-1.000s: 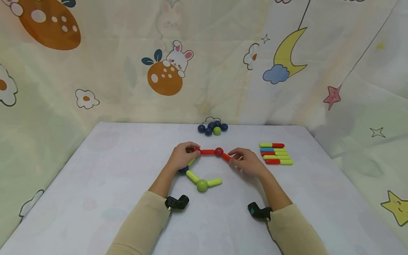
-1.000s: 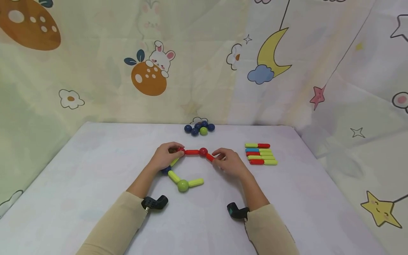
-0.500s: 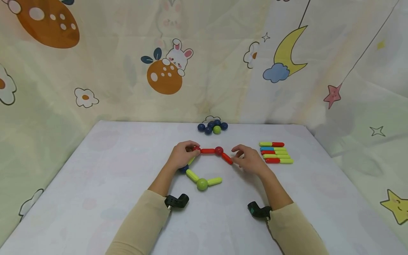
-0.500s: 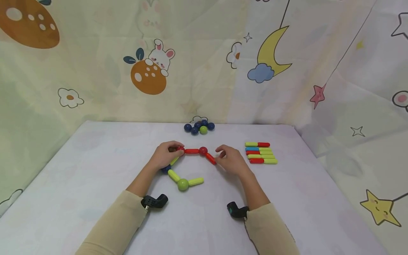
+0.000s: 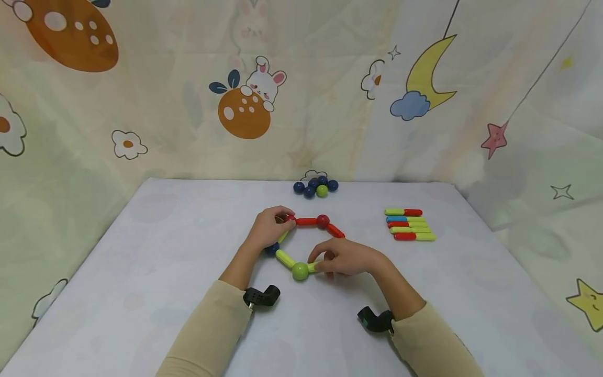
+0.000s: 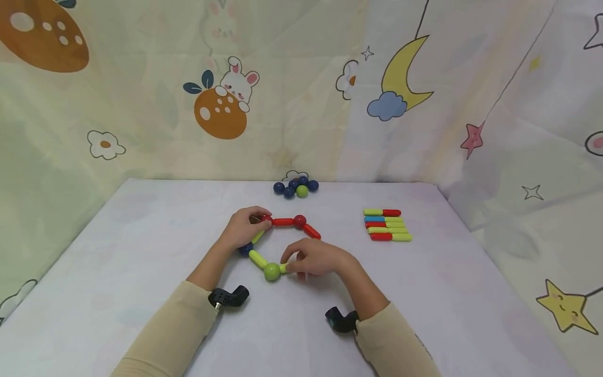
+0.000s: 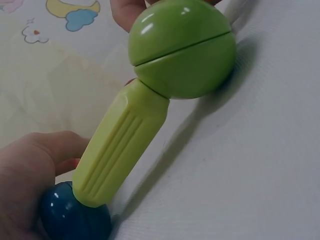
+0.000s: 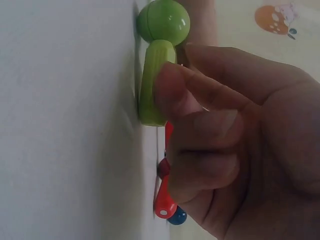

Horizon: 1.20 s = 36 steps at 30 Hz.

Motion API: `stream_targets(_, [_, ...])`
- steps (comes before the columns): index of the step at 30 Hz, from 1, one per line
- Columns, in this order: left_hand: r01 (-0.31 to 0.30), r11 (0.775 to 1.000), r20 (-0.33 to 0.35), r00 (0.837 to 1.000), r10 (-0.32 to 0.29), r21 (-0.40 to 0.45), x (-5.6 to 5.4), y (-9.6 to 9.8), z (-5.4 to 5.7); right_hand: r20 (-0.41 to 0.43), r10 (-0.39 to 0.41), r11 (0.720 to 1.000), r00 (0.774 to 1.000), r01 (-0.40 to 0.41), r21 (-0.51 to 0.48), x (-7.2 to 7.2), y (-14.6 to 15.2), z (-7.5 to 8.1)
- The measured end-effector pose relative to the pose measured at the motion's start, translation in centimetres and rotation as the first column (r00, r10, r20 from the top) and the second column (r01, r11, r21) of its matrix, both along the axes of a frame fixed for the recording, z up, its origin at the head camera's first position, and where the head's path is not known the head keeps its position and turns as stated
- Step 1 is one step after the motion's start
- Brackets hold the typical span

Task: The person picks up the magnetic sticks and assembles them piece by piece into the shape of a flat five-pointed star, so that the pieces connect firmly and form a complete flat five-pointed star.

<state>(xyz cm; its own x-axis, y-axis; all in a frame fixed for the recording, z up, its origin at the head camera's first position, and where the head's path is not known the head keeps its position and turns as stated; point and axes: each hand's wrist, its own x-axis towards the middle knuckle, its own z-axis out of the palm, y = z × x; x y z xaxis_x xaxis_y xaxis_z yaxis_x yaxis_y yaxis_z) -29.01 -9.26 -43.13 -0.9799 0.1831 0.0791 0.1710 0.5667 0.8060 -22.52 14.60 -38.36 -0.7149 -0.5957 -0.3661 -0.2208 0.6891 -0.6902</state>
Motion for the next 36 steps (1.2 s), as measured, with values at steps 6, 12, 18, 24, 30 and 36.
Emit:
stream_targets(6, [-0.018, 0.999, -0.025, 1.000, 0.017, -0.040, 0.1, 0.0, 0.2, -0.017, 0.001, 1.000, 1.000, -0.001, 0.018, 0.3, -0.3, 0.1])
stream_targets(12, [-0.020, 0.995, -0.051, 0.999, 0.015, -0.095, 0.2, 0.1, 0.6, -0.085, -0.084, 0.992, 0.993, 0.091, 0.082, 0.3, 0.1, 0.5])
stream_targets(18, [0.022, 0.994, -0.035, 0.999, -0.026, -0.110, 0.1, 0.3, 0.6, -0.137, -0.147, 0.982, 0.980, 0.161, 0.099, -0.3, 1.2, 0.3])
stream_targets(24, [0.075, 0.990, -0.022, 0.997, -0.078, -0.121, 0.2, 0.5, 0.6, -0.159, -0.181, 0.972, 0.971, 0.200, 0.120, -0.7, 2.0, 0.4])
stream_targets(30, [0.073, 0.988, -0.010, 0.997, -0.075, -0.139, 0.5, 0.5, 0.7, -0.213, -0.199, 0.964, 0.957, 0.230, 0.133, -1.0, 2.3, 0.3])
stream_targets(36, [0.070, 0.979, 0.019, 0.998, -0.068, -0.191, 0.6, 0.4, 0.9, -0.270, -0.190, 0.964, 0.944, 0.232, 0.131, -1.4, 2.6, 0.0])
